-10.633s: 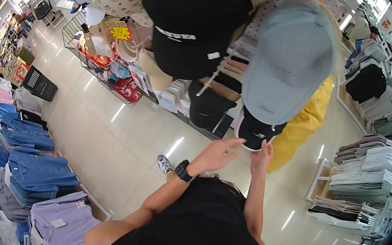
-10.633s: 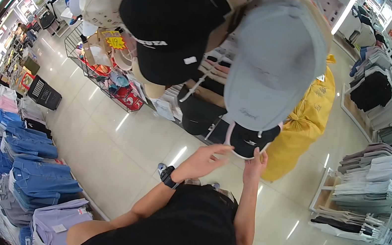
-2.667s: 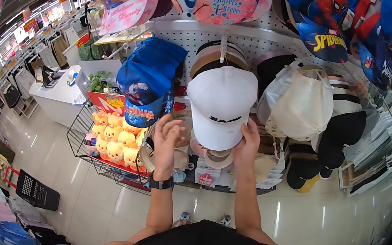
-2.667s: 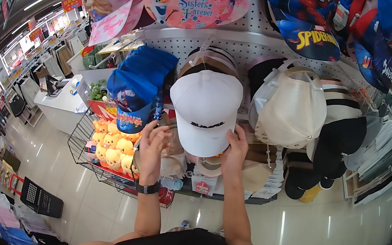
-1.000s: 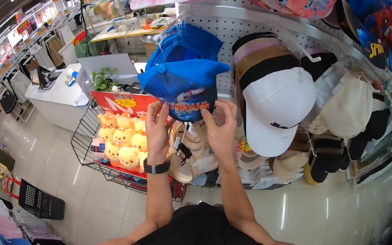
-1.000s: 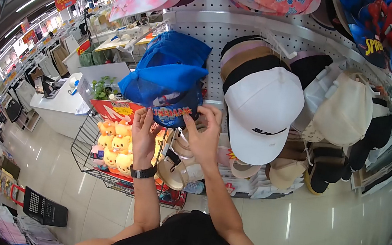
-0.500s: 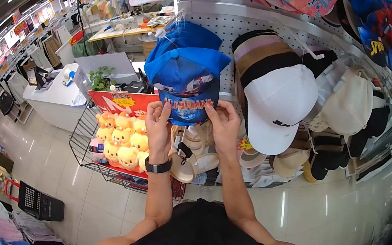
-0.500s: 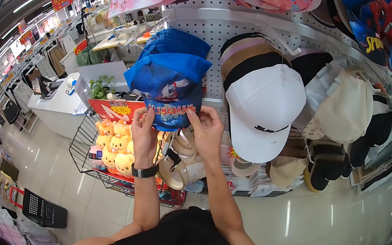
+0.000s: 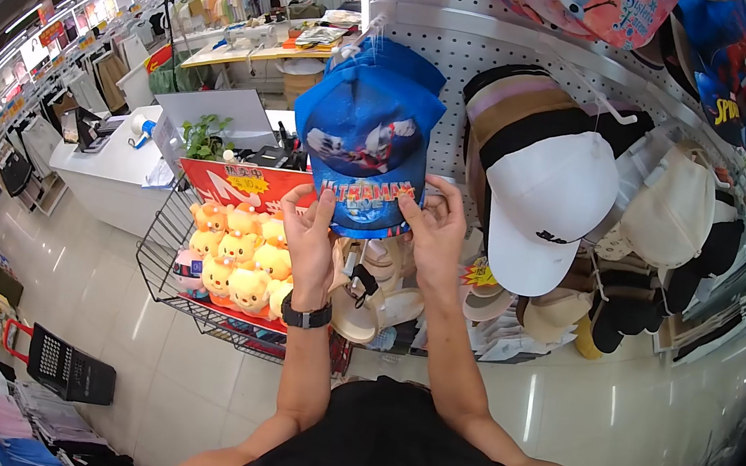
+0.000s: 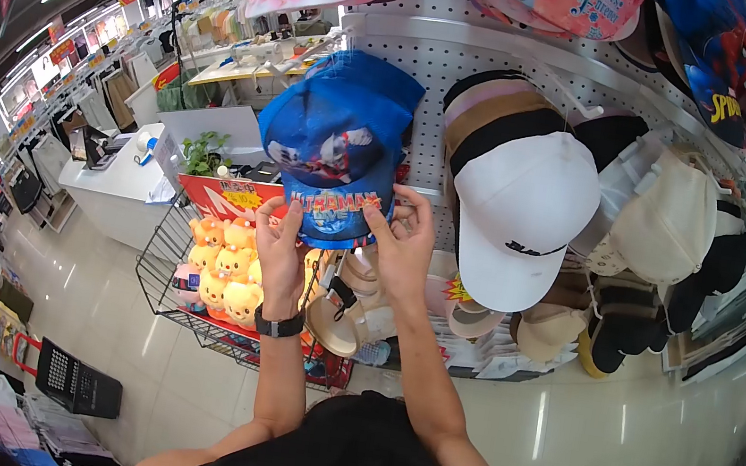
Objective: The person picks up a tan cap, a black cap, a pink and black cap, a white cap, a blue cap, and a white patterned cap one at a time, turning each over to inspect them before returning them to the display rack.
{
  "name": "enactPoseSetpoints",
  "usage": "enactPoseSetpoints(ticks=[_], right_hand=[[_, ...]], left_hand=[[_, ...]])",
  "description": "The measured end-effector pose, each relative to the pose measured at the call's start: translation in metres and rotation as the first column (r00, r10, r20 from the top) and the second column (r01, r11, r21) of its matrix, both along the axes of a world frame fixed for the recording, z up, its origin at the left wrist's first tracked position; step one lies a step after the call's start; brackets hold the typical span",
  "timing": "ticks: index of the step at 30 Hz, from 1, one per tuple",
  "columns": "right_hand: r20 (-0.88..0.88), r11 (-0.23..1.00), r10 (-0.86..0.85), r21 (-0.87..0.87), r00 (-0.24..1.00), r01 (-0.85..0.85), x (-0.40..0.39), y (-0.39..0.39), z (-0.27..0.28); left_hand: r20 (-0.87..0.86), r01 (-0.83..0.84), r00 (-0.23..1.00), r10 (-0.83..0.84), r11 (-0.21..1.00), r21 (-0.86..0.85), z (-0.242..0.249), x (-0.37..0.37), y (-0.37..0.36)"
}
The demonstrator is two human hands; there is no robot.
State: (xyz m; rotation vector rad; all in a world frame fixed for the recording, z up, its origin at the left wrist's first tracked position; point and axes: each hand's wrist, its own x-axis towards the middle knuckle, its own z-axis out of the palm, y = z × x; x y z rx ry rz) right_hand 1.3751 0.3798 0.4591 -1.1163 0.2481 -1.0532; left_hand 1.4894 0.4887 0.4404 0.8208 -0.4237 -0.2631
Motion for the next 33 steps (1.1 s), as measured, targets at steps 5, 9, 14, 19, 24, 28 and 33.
enactPoseSetpoints(ticks=[5,9,14,19,24,28,33], right_hand=[[-0.029,0.998,0.057,0.039,0.998,-0.055,-0.008,-0.002,0.007],[-0.059,0.989,0.13,0.076,0.99,-0.125,-0.008,-0.007,0.003],[0.06,0.981,0.149,0.119,0.987,-0.155,-0.01,-0.001,0.004],[0.089,0.984,0.129,0.112,0.988,-0.139,-0.016,0.006,0.008],[0.097,0.984,0.138,0.098,0.986,-0.148,-0.022,0.011,0.006],[0.069,0.989,0.123,0.08,0.99,-0.128,-0.028,0.018,0.006],[0.032,0.99,0.098,0.096,0.995,-0.1,-0.038,0.025,-0.006]], left_hand=[[0.022,-0.016,1.0,0.014,0.998,0.068,0.011,-0.005,0.009],[0.042,0.064,0.997,-0.066,0.996,0.064,0.011,-0.002,0.02],[0.038,0.093,0.995,-0.093,0.996,-0.01,0.009,-0.003,0.021],[0.027,0.058,0.998,-0.056,0.997,-0.059,0.014,-0.013,0.021],[0.03,0.04,0.999,-0.038,0.997,-0.071,0.014,-0.02,0.024],[-0.023,0.04,0.999,-0.041,0.998,-0.051,0.006,-0.024,0.023],[-0.053,0.04,0.998,-0.041,0.999,-0.023,-0.003,-0.038,0.026]])
